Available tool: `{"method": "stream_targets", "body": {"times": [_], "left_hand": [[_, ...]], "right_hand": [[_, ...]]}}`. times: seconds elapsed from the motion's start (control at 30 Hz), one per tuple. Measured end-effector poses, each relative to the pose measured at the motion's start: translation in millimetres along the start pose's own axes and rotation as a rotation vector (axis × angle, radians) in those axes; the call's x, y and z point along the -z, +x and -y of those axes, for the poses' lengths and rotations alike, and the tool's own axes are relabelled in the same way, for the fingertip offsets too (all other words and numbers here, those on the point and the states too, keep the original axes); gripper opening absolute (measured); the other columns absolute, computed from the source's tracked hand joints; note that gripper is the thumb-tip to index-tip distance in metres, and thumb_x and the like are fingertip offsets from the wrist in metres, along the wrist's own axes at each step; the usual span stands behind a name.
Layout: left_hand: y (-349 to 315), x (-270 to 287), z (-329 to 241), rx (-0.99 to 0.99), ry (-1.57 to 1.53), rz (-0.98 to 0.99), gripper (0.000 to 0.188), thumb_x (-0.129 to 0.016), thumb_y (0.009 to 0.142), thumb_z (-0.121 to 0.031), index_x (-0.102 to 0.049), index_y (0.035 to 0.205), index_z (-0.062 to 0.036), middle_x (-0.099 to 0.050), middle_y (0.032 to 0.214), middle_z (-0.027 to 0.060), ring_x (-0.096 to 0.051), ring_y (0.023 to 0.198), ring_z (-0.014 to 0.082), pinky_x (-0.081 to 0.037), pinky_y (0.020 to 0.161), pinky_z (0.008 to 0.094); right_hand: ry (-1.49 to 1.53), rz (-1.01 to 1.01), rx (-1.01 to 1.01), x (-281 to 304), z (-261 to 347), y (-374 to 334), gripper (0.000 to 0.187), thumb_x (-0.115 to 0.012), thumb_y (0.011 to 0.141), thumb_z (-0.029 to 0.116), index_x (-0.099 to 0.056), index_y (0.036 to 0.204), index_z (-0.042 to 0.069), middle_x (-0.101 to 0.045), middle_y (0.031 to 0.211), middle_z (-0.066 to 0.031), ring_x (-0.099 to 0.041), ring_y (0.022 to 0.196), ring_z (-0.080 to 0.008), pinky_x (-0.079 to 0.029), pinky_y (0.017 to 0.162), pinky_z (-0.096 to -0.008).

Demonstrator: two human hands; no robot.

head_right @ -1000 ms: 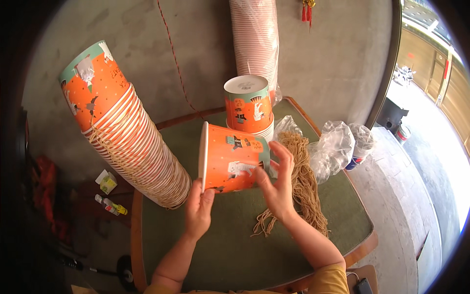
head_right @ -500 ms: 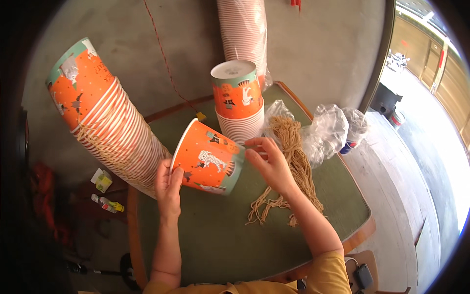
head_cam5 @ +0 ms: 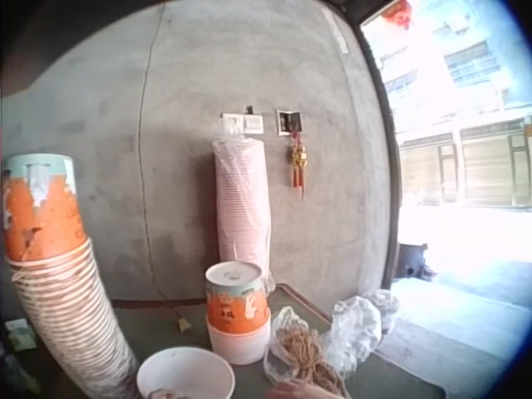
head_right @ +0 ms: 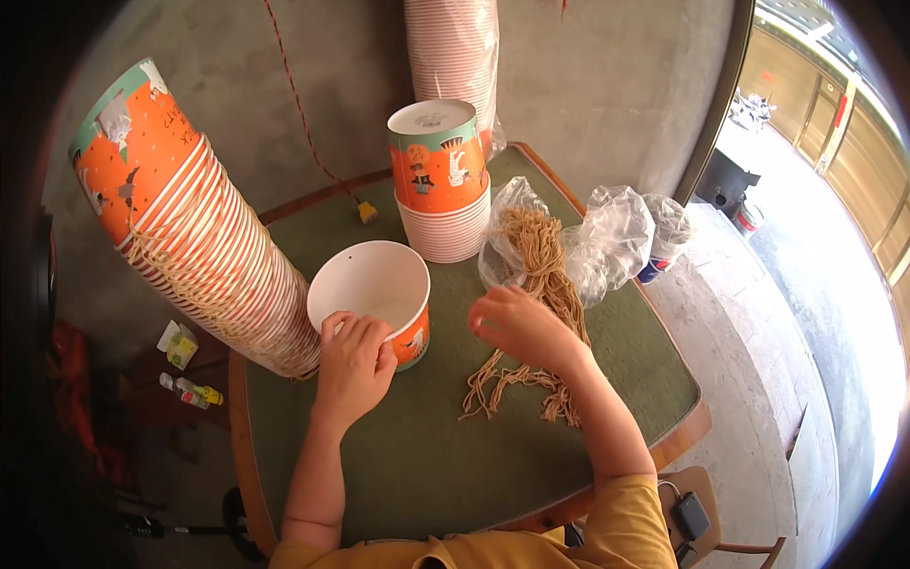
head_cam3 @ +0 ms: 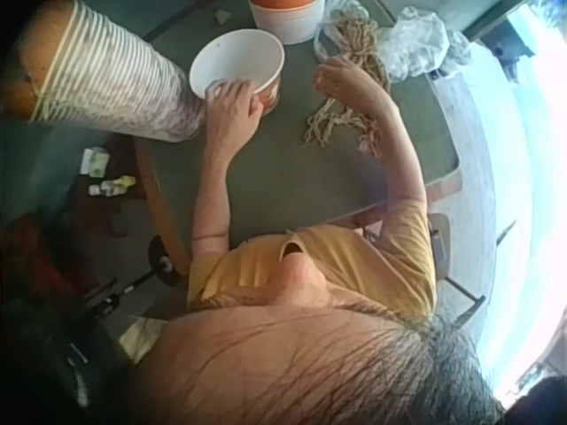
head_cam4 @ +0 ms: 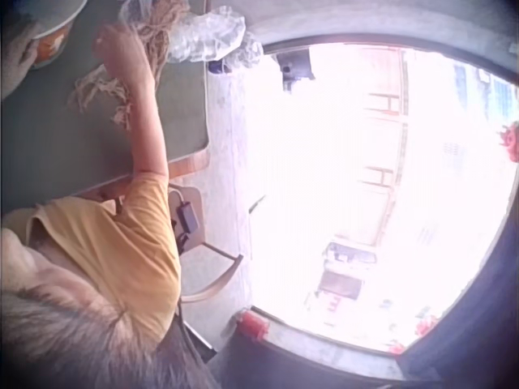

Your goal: The person ties twine around the rim of orange paper cups. They take a cup from a stack, thread the twine through pre-punched holes on opposite sides of the rim, and tie a knot to secure it. The person repeats this process for multiple cups, stacking the finished ones on the table.

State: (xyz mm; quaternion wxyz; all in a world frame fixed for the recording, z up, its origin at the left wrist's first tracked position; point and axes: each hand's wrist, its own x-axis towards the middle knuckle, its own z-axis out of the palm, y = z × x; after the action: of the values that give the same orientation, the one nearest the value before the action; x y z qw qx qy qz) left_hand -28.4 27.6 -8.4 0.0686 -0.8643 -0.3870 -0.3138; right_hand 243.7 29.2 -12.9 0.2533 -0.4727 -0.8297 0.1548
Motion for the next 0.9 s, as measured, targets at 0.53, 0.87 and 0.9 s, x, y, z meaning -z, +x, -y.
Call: {"method": "stream_targets", "body": {"times": [0.53,0.87,0.9], "left_hand": [[-7,9,2,0.024,-0.039,0.133,0.01,-0.061,0.085,-0.004,-0.053,0.091,-0.004,-0.06,0.084,0.0096,-0.059,0.086,0.0286,-0.039,0.096,0.0427],[-1,28,-6,0.027,-0.177,0.065,0.03,-0.066,0.086,-0.009,-0.059,0.116,-0.0079,-0.058,0.114,0.011,-0.052,0.118,0.0322,-0.032,0.107,0.0428],[0,37,-9,0.015,-0.169,0.017,0.033,-0.065,0.087,-0.009,-0.059,0.119,-0.0083,-0.057,0.119,0.0111,-0.05,0.122,0.0327,-0.031,0.109,0.0425]], "right_hand": [[-0.083,0.242,0.108,-49,-15,-35,0.008,-0.066,0.088,0.016,-0.066,0.096,0.015,-0.057,0.101,-0.0069,-0.055,0.102,-0.0289,-0.049,0.088,-0.0395],[0.016,0.024,0.296,-36,27,-29,0.014,-0.07,0.079,0.015,-0.061,0.09,0.011,-0.057,0.103,-0.0081,-0.056,0.099,-0.0288,-0.046,0.087,-0.042],[0.024,0.014,0.358,-35,46,-27,0.016,-0.07,0.079,0.014,-0.06,0.091,0.01,-0.057,0.102,-0.0086,-0.056,0.099,-0.0291,-0.045,0.087,-0.0423]]}}
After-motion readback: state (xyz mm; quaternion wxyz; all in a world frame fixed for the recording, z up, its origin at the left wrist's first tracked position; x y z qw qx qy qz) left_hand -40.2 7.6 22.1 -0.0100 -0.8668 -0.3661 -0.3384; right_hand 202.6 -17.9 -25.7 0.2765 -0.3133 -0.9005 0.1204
